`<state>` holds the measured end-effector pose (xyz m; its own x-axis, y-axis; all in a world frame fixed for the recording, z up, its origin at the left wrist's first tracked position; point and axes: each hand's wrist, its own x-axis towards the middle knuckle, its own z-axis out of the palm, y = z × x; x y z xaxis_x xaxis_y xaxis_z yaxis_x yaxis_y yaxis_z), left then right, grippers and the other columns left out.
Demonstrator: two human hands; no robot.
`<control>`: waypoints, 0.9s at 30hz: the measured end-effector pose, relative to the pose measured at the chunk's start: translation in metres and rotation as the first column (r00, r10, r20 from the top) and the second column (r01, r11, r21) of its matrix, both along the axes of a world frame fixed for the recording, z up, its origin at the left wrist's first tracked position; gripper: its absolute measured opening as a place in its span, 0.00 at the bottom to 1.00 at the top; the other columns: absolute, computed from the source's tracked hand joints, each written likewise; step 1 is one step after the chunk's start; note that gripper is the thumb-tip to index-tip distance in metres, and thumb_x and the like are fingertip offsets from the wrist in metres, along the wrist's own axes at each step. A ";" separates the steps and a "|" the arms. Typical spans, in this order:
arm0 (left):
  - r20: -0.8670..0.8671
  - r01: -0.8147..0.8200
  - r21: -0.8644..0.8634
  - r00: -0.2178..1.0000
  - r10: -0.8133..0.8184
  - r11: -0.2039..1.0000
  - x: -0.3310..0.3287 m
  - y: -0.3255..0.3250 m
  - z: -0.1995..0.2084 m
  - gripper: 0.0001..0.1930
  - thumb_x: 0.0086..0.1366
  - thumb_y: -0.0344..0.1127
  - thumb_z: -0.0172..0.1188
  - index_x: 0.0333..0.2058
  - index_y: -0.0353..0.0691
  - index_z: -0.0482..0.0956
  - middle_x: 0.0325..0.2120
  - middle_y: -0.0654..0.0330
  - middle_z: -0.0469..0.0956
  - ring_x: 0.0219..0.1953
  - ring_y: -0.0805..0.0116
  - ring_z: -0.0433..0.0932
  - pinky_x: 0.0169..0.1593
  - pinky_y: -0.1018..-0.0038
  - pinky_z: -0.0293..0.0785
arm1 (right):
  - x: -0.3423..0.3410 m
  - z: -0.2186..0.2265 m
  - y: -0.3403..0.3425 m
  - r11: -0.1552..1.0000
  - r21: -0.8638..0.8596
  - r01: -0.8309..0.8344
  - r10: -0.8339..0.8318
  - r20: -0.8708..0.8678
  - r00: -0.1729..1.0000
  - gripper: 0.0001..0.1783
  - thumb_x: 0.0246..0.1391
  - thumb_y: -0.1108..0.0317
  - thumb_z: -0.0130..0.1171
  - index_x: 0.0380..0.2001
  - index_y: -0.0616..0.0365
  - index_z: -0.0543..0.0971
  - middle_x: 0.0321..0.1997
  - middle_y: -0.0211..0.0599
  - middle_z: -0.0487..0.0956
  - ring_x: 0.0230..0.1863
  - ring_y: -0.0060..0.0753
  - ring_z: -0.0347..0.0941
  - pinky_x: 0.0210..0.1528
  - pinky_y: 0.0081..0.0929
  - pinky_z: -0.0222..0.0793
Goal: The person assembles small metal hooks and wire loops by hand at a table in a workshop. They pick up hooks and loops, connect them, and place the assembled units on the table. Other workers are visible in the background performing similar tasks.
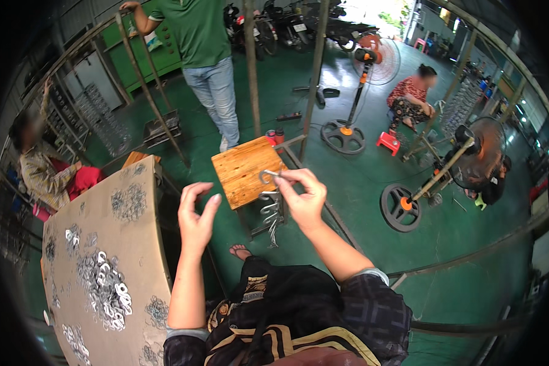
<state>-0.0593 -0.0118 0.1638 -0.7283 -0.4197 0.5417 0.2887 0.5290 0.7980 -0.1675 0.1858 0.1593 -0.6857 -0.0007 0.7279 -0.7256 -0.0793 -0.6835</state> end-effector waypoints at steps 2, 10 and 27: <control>0.066 -0.027 0.021 0.998 0.026 0.999 0.001 -0.016 -0.020 0.09 0.57 0.28 0.64 0.37 0.35 0.78 0.36 0.60 0.75 0.38 0.71 0.73 0.43 0.76 0.68 | -0.008 0.017 0.026 0.992 -0.003 0.129 -0.129 -0.039 0.991 0.07 0.44 0.80 0.68 0.31 0.64 0.83 0.29 0.39 0.81 0.31 0.27 0.77 0.36 0.23 0.72; 0.206 -0.055 0.102 0.978 0.033 0.993 0.008 -0.025 -0.087 0.11 0.56 0.24 0.64 0.39 0.33 0.78 0.33 0.60 0.74 0.35 0.72 0.73 0.41 0.76 0.71 | -0.047 0.092 0.130 0.851 -0.194 0.487 -0.514 -0.120 0.849 0.11 0.46 0.79 0.68 0.36 0.63 0.84 0.33 0.38 0.83 0.36 0.24 0.78 0.43 0.21 0.71; 0.345 -0.016 -0.019 0.939 0.021 1.000 0.020 -0.022 -0.115 0.10 0.53 0.22 0.64 0.36 0.32 0.79 0.32 0.59 0.74 0.32 0.72 0.73 0.38 0.76 0.71 | -0.089 0.261 0.338 0.427 -0.461 0.778 -0.894 -0.345 0.286 0.09 0.48 0.72 0.69 0.35 0.60 0.86 0.30 0.36 0.85 0.28 0.19 0.78 0.34 0.19 0.73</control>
